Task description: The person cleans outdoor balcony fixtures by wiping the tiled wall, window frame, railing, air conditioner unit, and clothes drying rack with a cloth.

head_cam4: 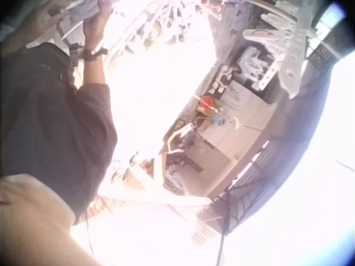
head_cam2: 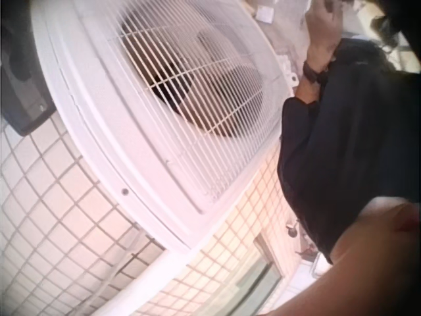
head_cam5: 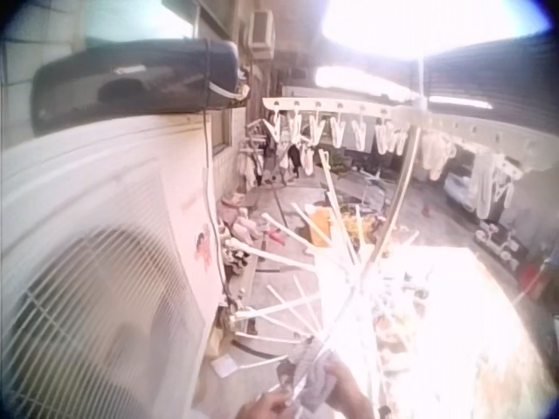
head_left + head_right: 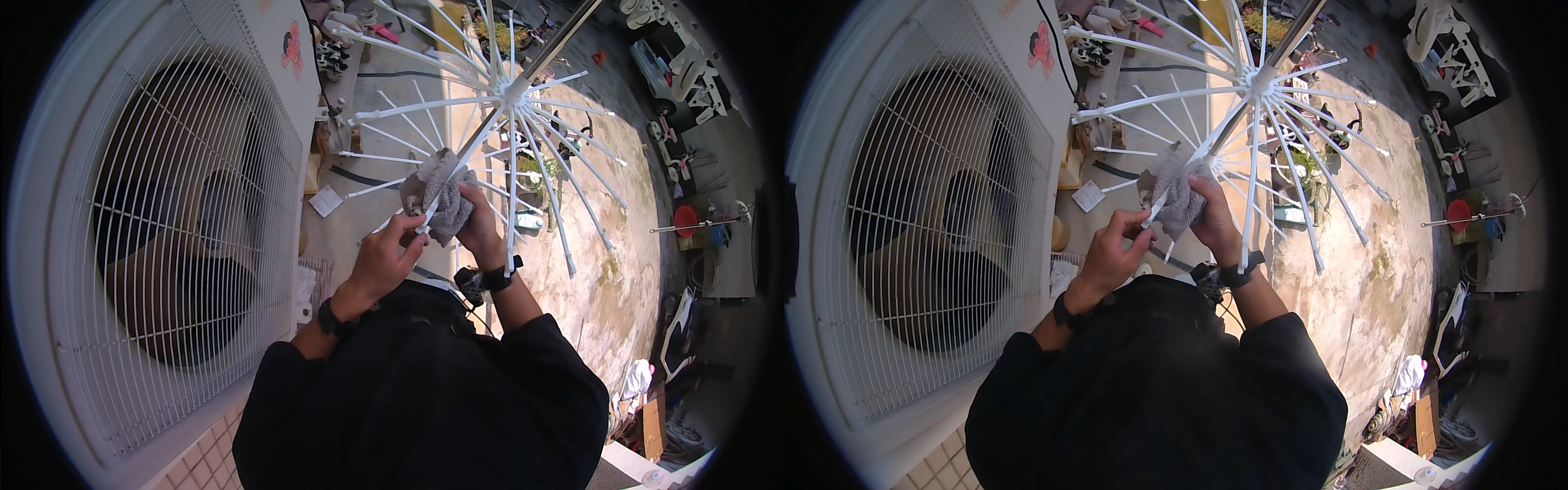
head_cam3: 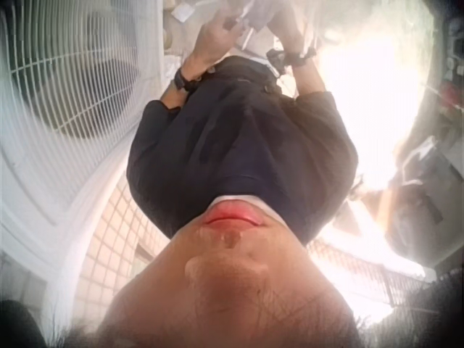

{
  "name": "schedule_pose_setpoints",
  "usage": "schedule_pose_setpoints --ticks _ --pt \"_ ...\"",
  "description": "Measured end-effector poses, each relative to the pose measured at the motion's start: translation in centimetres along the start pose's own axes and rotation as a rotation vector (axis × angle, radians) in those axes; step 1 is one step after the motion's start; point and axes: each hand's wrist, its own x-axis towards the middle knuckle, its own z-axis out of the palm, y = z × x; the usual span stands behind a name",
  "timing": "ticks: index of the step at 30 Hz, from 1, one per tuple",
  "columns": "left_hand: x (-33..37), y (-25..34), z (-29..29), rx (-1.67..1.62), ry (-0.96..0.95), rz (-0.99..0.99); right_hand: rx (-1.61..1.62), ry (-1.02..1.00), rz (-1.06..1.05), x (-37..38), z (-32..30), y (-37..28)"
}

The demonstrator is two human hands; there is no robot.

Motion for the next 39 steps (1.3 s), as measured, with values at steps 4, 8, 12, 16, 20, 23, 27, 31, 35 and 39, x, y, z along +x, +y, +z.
schedule_pose_setpoints --ticks 4,8,12,16,20,23,27,31,35,39 --pt "0.2 0.1 0.2 0.024 -0.064 0.027 0.231 0.056 -0.039 3.5 -1.5 -2.2" --pt "-0.2 -0.3 0.5 0.061 -0.085 -0.013 0.209 0.133 -0.169 4.6 -1.2 -2.8" --pt "-0.4 -0.7 0.5 0.066 -0.070 -0.005 -0.164 0.241 -0.388 3.3 -0.6 -2.0" --pt "-0.5 -0.8 0.4 0.059 -0.069 0.017 -0.433 0.273 -0.490 1.6 0.0 -1.4" --pt "-0.4 -0.9 0.5 -0.002 -0.016 0.032 -0.690 0.141 -0.444 -0.6 0.4 -1.2" --pt "-0.3 -1.2 0.4 0.001 -0.003 0.031 -0.775 0.016 -0.364 -1.8 0.1 -1.0" --pt "-0.4 -1.0 0.1 -0.004 0.009 0.058 -0.816 -0.155 -0.243 -2.5 0.7 -1.6" --pt "0.1 -0.8 0.1 -0.048 0.003 0.064 -0.892 -0.106 -0.355 -0.8 0.6 -2.2" --pt "0.4 -0.4 -0.1 -0.079 0.029 0.053 -0.748 0.041 -0.400 1.3 0.6 -2.8" --pt "0.6 -0.4 0.0 -0.075 -0.002 0.065 -0.455 0.172 -0.476 3.5 -0.7 -3.7"
